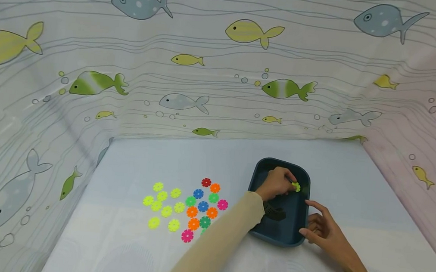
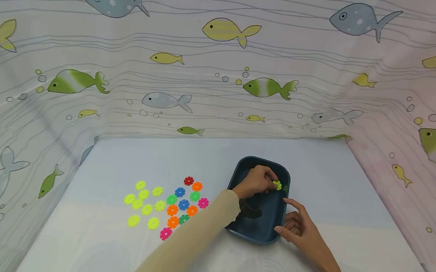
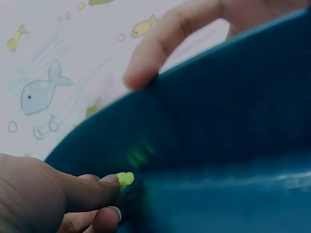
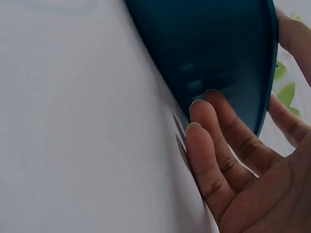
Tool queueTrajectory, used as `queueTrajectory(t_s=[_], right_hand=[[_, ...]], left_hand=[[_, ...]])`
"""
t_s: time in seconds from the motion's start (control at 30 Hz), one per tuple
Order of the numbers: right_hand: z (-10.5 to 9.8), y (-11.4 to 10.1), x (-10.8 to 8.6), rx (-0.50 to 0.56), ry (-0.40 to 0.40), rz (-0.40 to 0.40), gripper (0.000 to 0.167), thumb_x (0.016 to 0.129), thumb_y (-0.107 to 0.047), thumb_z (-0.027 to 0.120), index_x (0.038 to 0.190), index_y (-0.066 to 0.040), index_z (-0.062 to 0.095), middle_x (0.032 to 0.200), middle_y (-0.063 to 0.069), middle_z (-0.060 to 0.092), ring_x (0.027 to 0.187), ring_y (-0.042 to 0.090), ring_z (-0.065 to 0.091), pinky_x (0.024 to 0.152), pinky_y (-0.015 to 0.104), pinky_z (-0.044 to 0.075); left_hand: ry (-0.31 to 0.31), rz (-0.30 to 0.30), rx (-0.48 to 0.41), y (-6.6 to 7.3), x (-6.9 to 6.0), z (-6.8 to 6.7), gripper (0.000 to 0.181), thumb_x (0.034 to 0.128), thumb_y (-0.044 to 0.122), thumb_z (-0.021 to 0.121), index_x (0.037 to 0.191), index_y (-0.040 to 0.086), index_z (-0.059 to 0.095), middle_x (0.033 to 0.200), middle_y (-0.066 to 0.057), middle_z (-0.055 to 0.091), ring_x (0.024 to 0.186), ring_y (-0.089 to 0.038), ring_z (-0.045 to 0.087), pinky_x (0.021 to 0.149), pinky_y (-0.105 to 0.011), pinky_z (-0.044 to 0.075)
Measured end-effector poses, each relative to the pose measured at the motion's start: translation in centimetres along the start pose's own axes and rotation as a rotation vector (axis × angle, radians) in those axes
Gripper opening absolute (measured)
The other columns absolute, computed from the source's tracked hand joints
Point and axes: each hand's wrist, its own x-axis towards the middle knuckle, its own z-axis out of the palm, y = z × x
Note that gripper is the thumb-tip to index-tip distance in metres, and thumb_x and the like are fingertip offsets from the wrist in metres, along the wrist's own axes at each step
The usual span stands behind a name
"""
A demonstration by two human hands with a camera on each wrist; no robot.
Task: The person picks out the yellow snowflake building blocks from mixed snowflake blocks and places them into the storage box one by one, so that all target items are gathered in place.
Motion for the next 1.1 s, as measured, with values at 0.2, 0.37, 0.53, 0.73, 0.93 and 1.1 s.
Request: queueTrajectory(t_s=[0.2,0.37,0.53,0.73,0.93,1.1], right_hand=[[0.0,-0.1,0.0,0.008,-0.006,0.0,0.078,0.099,-0.007,0.069,0.161,-0.017,0.024,0.11,0.023,0.057,0.078,0.028,0.064,0.064,0.038,0.055],[0.1,-0.2,0.0,0.005,-0.012,-0.022,0.077,0.099,-0.005,0.068,0.161,-0.015,0.023,0.11,0.024,0.056,0.077,0.029,0.063,0.063,0.037,0.054],[0.1,-0.3,0.0,0.011,-0.015,-0.034,0.077,0.099,-0.003,0.067,0.161,-0.013,0.022,0.11,0.026,0.056,0.076,0.029,0.063,0.063,0.037,0.054],[0.0,-0.4,0.0,0.011,-0.017,-0.04,0.076,0.099,-0.001,0.066,0.161,-0.012,0.022,0.108,0.026,0.055,0.075,0.028,0.062,0.063,0.038,0.053],[0.0,-0.3,0.0,-0.024,-0.006,-0.034,0.075,0.099,-0.003,0.066,0.16,-0.013,0.023,0.107,0.024,0.057,0.075,0.028,0.063,0.063,0.037,0.054],[0.1,-0.3,0.0,-0.026,-0.003,-0.018,0.075,0.099,-0.003,0.067,0.16,-0.014,0.024,0.107,0.023,0.057,0.077,0.027,0.064,0.064,0.036,0.055]], left_hand=[[0.052,-0.02,0.06,-0.3,0.4,-0.1,0.014,0.0845,0.002,0.084,0.094,0.007,0.075,0.073,0.003,0.065,0.054,-0.01,0.062,0.048,-0.023,0.047],[0.06,-0.007,0.156,-0.3,0.5,-0.2,0.015,0.084,0.008,0.086,0.092,0.01,0.074,0.074,0.004,0.063,0.055,-0.008,0.059,0.049,-0.023,0.047],[0.057,0.013,0.245,-0.3,0.4,-0.2,0.016,0.085,0.015,0.087,0.094,0.013,0.074,0.075,0.004,0.062,0.059,-0.01,0.057,0.053,-0.025,0.047],[0.027,0.05,0.226,-0.3,0.2,-0.7,0.015,0.0875,0.016,0.084,0.098,0.014,0.074,0.071,0.005,0.064,0.059,-0.009,0.059,0.053,-0.025,0.048],[-0.049,0.128,0.191,0.0,-0.4,-2.0,0.021,0.09,0.017,0.082,0.108,0.012,0.074,0.072,0.007,0.066,0.063,-0.01,0.065,0.054,-0.023,0.05],[-0.132,0.19,0.153,0.5,-1.4,-3.3,0.028,0.0924,0.017,0.08,0.117,0.008,0.072,0.076,0.007,0.067,0.071,-0.018,0.072,0.057,-0.024,0.053]])
